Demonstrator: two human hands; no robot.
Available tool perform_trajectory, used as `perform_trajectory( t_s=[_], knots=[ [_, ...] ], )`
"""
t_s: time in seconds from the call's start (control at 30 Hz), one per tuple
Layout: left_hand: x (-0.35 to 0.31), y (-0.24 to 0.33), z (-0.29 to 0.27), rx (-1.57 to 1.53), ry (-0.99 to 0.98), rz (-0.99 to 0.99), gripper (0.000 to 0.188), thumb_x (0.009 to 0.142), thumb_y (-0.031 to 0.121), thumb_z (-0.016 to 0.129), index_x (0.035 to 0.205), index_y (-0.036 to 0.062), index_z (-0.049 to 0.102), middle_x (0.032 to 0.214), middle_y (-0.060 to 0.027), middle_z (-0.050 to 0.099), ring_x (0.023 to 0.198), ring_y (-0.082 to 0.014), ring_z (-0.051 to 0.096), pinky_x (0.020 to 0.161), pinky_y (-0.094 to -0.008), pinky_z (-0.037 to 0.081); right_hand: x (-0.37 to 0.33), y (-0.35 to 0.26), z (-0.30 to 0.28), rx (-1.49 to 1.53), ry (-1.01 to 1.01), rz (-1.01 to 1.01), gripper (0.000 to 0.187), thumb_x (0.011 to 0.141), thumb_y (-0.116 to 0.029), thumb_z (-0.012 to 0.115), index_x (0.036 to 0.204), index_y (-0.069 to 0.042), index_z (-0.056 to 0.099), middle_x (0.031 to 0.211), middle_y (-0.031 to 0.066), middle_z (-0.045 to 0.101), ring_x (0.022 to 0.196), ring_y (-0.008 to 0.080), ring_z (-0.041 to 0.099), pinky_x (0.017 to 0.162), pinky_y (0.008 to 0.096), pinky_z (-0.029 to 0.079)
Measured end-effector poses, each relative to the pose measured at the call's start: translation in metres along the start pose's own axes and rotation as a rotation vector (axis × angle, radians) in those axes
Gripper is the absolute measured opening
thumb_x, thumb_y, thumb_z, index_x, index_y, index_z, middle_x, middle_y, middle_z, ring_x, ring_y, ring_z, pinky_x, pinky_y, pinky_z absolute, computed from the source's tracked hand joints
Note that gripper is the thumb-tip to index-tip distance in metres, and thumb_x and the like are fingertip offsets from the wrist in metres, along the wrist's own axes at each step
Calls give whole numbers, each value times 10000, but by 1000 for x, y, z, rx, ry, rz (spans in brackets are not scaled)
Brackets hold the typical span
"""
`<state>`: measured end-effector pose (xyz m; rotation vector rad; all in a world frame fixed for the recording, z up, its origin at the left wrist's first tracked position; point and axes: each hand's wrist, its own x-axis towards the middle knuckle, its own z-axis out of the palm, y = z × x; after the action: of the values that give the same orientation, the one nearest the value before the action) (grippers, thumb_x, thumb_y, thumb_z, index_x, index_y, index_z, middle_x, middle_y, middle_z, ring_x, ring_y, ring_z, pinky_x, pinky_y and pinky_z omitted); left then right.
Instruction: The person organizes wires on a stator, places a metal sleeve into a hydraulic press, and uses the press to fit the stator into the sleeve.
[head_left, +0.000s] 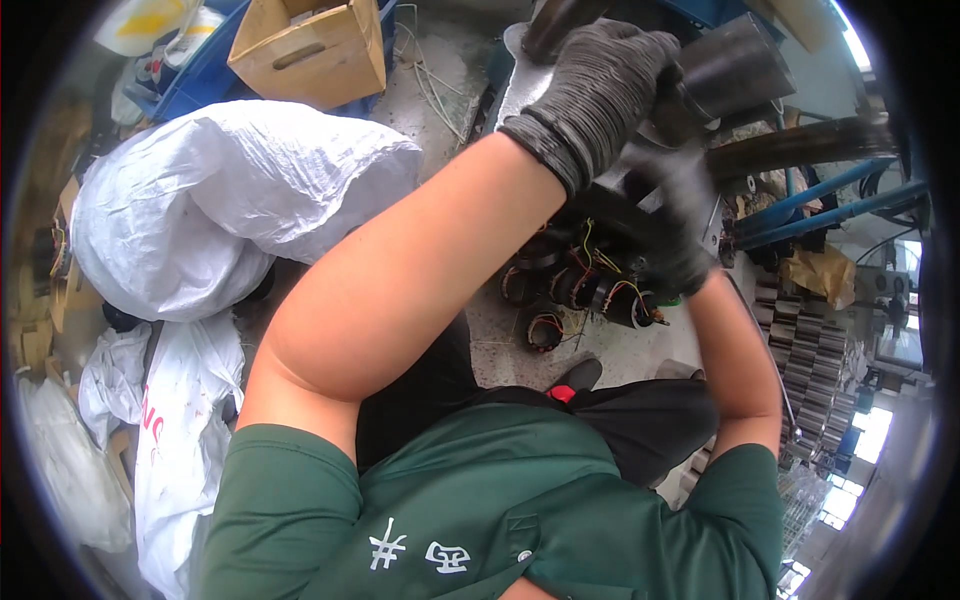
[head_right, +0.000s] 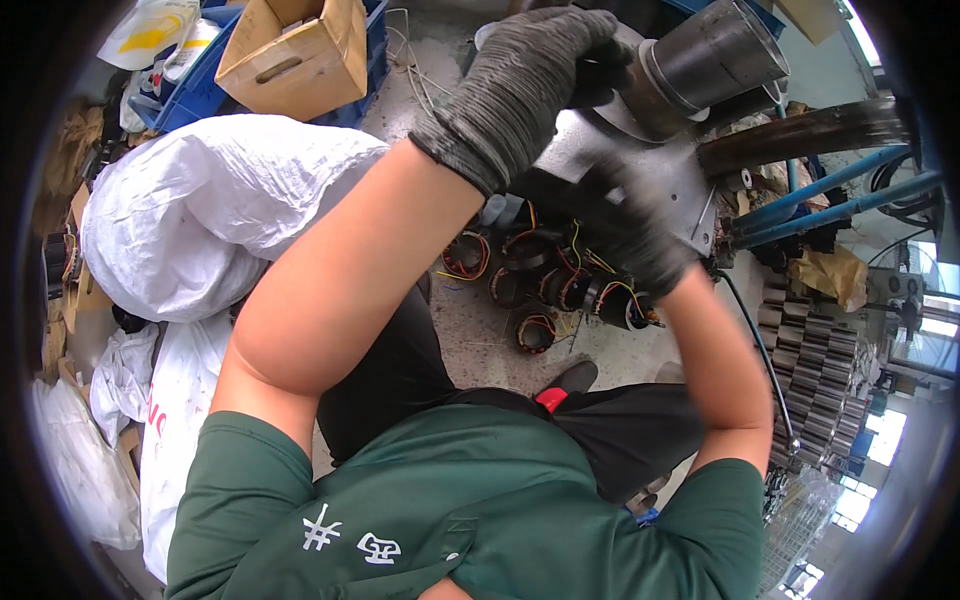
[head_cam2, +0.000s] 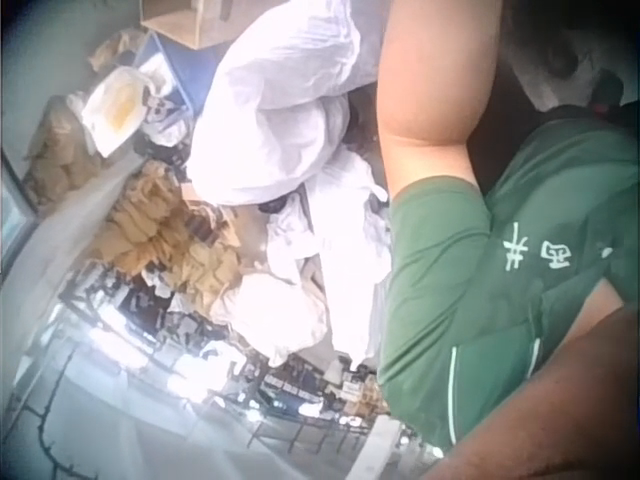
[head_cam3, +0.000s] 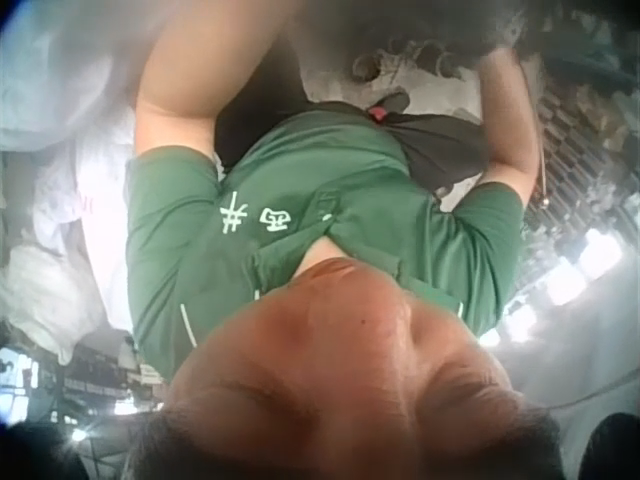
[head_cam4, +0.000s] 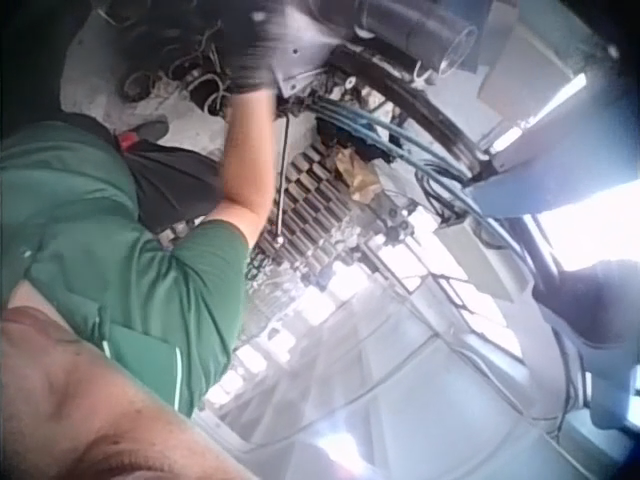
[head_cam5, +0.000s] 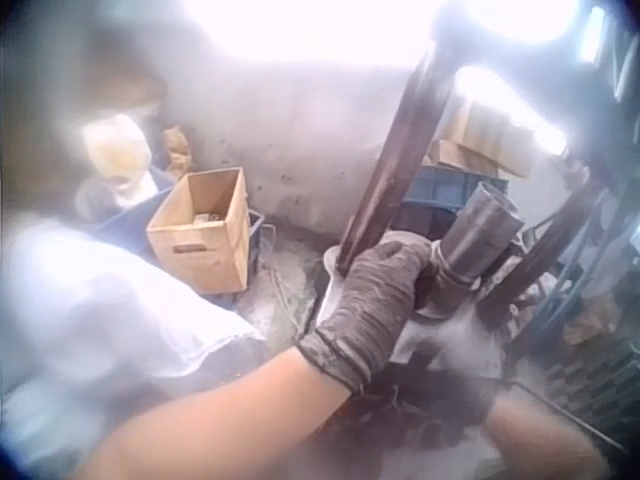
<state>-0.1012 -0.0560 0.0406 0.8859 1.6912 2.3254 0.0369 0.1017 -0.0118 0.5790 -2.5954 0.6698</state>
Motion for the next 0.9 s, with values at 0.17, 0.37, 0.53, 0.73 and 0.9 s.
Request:
perform_trajectory(
  t_s=[0.17, 0.37, 0.53, 0.73, 0.9],
  knots=[
    [-15, 23, 15, -399, -155, -286, 227, 967, 214, 637, 977, -9, 679, 870, -128, 669, 786, -202, 698, 769, -306, 615, -176, 6, 184, 178, -692, 349, 413, 853, -195, 719, 1250, -95, 666, 1143, 175, 690, 995, 365, 685, 882, 452, 558],
    [-15, 26, 9, -124, -218, -260, 257, 973, 231, 625, 916, -10, 693, 825, -121, 676, 796, -179, 695, 777, -306, 604, -191, 25, 287, -173, -813, 319, 483, 871, -231, 668, 1323, -65, 622, 1268, 227, 653, 1115, 406, 636, 963, 474, 513],
    [-22, 35, 8, -428, -145, -479, 295, 971, 235, 617, 1072, -38, 666, 852, -124, 679, 771, -167, 687, 723, -286, 593, -164, 26, 334, -228, -706, 491, 488, 893, -256, 645, 1341, -67, 612, 1299, 223, 639, 1153, 404, 615, 993, 471, 490],
    [-23, 28, 9, -579, -91, -535, 349, 985, 233, 614, 1178, -56, 648, 890, -126, 682, 764, -159, 683, 697, -291, 588, -173, 26, 337, -195, -705, 589, 495, 919, -287, 616, 1363, -70, 600, 1337, 219, 622, 1200, 401, 590, 1028, 468, 462],
    [-21, 32, 8, -545, -98, -530, 327, 1010, 222, 594, 1171, -55, 656, 942, -138, 689, 815, -165, 696, 746, -302, 596, -160, 21, 354, -191, -662, 691, 502, 941, -313, 593, 1381, -71, 590, 1368, 216, 607, 1238, 399, 569, 1057, 465, 439]
  ],
)
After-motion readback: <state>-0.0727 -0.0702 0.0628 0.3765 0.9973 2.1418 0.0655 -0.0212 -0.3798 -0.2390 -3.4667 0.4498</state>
